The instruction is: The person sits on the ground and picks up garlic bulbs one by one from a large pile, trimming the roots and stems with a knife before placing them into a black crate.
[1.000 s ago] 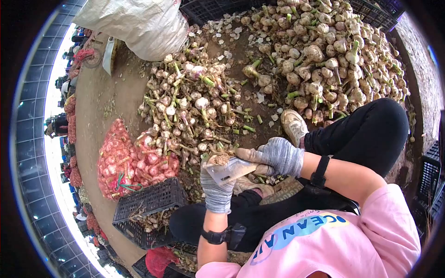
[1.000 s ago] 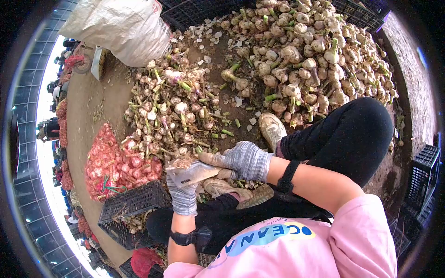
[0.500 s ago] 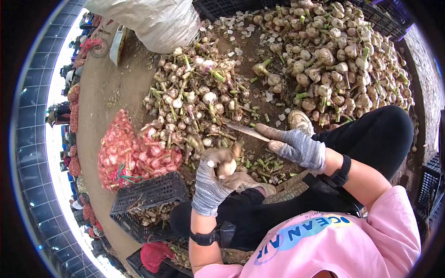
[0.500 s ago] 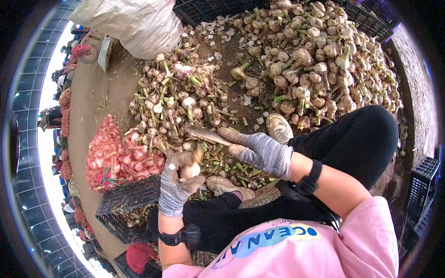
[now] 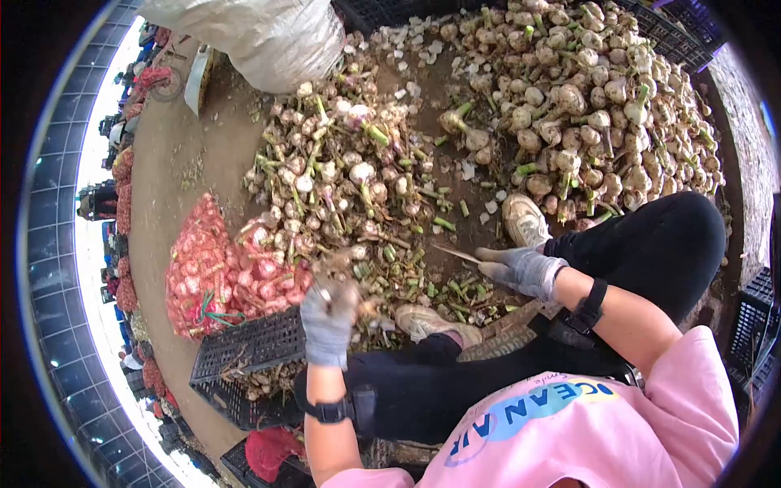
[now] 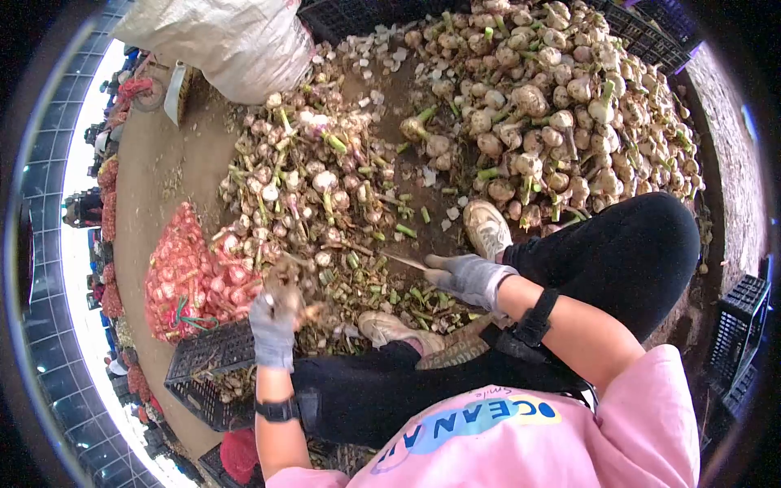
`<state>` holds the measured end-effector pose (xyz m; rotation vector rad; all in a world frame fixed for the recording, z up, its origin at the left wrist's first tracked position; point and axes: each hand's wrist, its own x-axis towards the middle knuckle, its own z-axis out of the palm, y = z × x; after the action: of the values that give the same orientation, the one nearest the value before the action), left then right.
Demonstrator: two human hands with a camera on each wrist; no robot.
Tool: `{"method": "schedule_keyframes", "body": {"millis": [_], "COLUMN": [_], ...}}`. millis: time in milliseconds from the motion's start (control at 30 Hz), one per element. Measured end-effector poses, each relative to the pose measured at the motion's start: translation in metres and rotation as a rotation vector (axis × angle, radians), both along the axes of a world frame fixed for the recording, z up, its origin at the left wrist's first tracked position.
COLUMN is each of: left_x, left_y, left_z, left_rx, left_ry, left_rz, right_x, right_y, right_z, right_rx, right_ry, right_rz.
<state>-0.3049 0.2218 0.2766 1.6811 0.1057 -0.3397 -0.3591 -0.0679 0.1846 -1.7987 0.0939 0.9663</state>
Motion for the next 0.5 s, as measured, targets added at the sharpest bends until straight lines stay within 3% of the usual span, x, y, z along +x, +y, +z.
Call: {"method": "schedule_keyframes", "body": {"millis": [67,100,167,200,233,300,333,400,433,500], "left_x": [0.017,0.030,0.037,0.040,0.047,0.063,0.081,0.118,0.139,0.197], "left_y": [0.019,0.021,-0.047,-0.081,-0.101,-0.142,-0.144,-0.140,-0.127,-0.088], "left_z": [-0.038,-0.081,-0.031,-0.007,-0.014,-0.027,-0.036,-0.057,-0.083,-0.181], "left_rx": [0.203,-0.181,-0.051,0.009,0.042,0.106,0.089,0.060,0.024,0.208], "left_ry": [0.252,0.180,0.175,0.150,-0.173,-0.912,-0.591,0.051,0.158,0.382], "left_rz": [0.234,0.282,-0.034,-0.188,-0.341,-0.491,-0.444,-0.338,-0.146,0.208], "right_x": [0.002,0.004,0.004,-0.009,-0.024,-0.009,0.016,0.015,0.017,0.015], "right_y": [0.010,0.015,0.024,0.024,0.022,0.026,0.021,0.021,0.020,0.022], "right_z": [0.022,0.015,-0.014,-0.062,-0.122,-0.093,0.005,-0.002,-0.004,-0.027], "right_rx": [0.063,0.063,0.087,0.079,0.305,0.106,0.173,0.247,0.260,0.226], "right_ry": [0.046,0.052,0.076,0.082,-0.119,0.099,0.258,0.271,0.255,0.151], "right_rz": [-0.076,-0.093,-0.130,-0.126,-0.136,-0.162,-0.277,-0.348,-0.348,-0.314]}}
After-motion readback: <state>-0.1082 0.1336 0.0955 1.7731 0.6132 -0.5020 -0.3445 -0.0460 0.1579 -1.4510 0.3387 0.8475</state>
